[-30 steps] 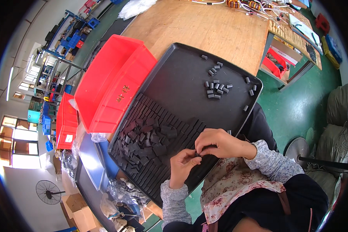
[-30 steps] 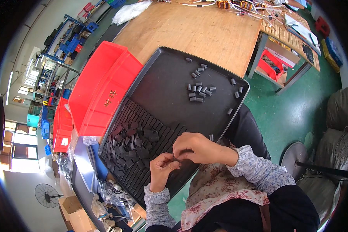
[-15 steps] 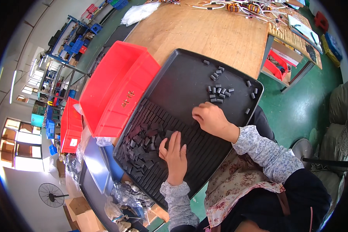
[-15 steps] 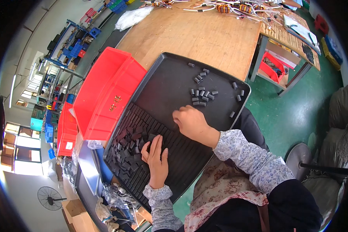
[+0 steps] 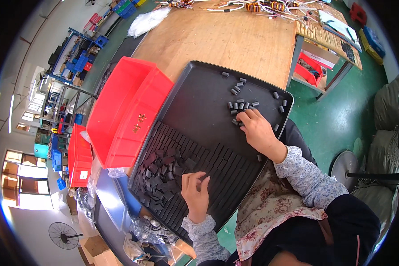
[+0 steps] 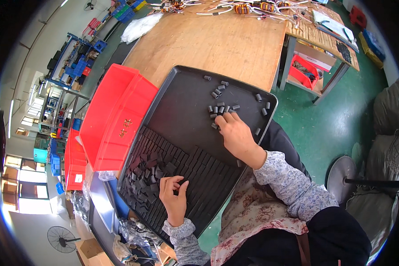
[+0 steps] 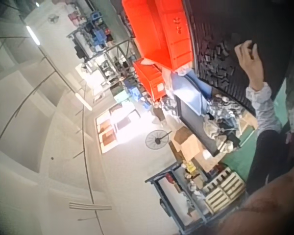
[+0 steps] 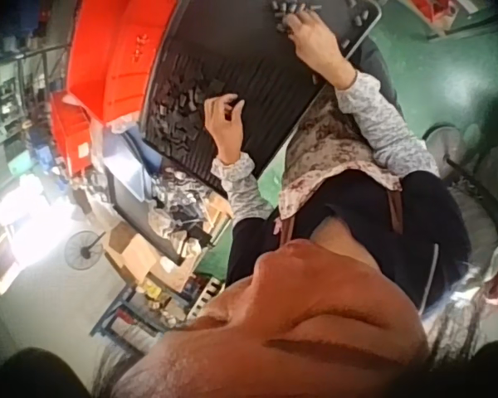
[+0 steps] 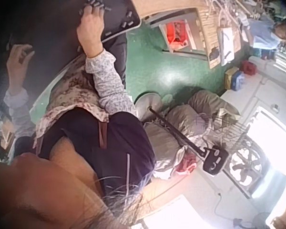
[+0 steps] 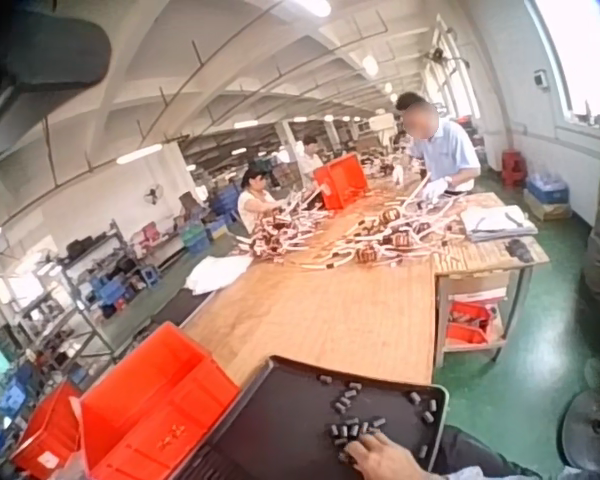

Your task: The person sits at a workbench in a factory and assembles small black plastic components. They pick up a flat rectangular piece and a cylindrical piece from a black tray, fit them together, and place the assembled unit back on the tray. The process is repeated continuously throughout the clip.

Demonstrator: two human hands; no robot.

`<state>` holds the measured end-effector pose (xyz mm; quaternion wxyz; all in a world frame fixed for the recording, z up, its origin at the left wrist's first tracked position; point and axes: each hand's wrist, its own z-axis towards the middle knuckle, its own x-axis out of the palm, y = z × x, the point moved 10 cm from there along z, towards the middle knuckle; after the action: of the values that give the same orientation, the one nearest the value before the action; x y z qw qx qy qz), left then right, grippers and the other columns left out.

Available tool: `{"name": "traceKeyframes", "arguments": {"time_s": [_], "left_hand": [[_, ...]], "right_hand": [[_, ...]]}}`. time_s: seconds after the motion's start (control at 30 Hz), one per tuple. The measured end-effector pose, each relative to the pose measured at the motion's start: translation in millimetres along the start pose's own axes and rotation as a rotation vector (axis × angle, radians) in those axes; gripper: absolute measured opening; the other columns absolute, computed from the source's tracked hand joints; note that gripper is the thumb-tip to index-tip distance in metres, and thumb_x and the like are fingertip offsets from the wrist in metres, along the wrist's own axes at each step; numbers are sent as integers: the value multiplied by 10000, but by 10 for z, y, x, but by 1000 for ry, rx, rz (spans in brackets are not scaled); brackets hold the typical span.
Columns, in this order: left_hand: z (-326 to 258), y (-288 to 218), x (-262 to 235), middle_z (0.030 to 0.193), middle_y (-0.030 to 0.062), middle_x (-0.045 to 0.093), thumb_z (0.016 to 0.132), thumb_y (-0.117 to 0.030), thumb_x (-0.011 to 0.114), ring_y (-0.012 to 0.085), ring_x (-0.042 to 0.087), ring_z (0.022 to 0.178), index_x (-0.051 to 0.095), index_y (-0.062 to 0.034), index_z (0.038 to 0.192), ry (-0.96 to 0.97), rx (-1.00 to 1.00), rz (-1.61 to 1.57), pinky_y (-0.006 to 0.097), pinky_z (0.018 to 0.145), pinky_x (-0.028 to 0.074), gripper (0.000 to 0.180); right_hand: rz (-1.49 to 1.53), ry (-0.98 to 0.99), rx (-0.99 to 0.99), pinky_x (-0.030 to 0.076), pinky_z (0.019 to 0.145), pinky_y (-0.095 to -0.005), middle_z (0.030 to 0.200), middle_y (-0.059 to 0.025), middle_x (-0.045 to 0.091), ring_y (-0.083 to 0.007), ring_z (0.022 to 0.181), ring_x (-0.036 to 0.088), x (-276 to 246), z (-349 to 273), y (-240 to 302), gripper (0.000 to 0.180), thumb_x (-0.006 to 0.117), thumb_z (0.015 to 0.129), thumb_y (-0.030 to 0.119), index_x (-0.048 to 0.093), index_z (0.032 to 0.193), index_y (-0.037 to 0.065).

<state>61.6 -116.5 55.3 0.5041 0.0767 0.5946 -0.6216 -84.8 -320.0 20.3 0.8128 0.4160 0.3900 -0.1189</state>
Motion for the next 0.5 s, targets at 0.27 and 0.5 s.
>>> {"name": "traceKeyframes", "arguments": {"time_s": [0.27, 0.5], "left_hand": [[-84, 189, 105, 901, 101, 619, 874, 3, 666, 110, 564, 642, 510, -15, 754, 33, -255, -511, 238, 564, 466, 197], [-280, 163, 518, 989, 152, 658, 848, 73, 673, 130, 615, 744, 546, 19, 876, 263, -333, -748, 242, 671, 510, 141]], "right_hand": [[351, 33, -104, 483, 797, -404, 919, -93, 600, -318, 903, 567, -202, -198, 265, 246, 682, 754, -27, 615, 966, 81], [1227, 486, 141, 505, 709, -249, 871, -9, 640, -86, 774, 618, 298, -476, 541, 100, 708, 861, 18, 628, 922, 12]]}}
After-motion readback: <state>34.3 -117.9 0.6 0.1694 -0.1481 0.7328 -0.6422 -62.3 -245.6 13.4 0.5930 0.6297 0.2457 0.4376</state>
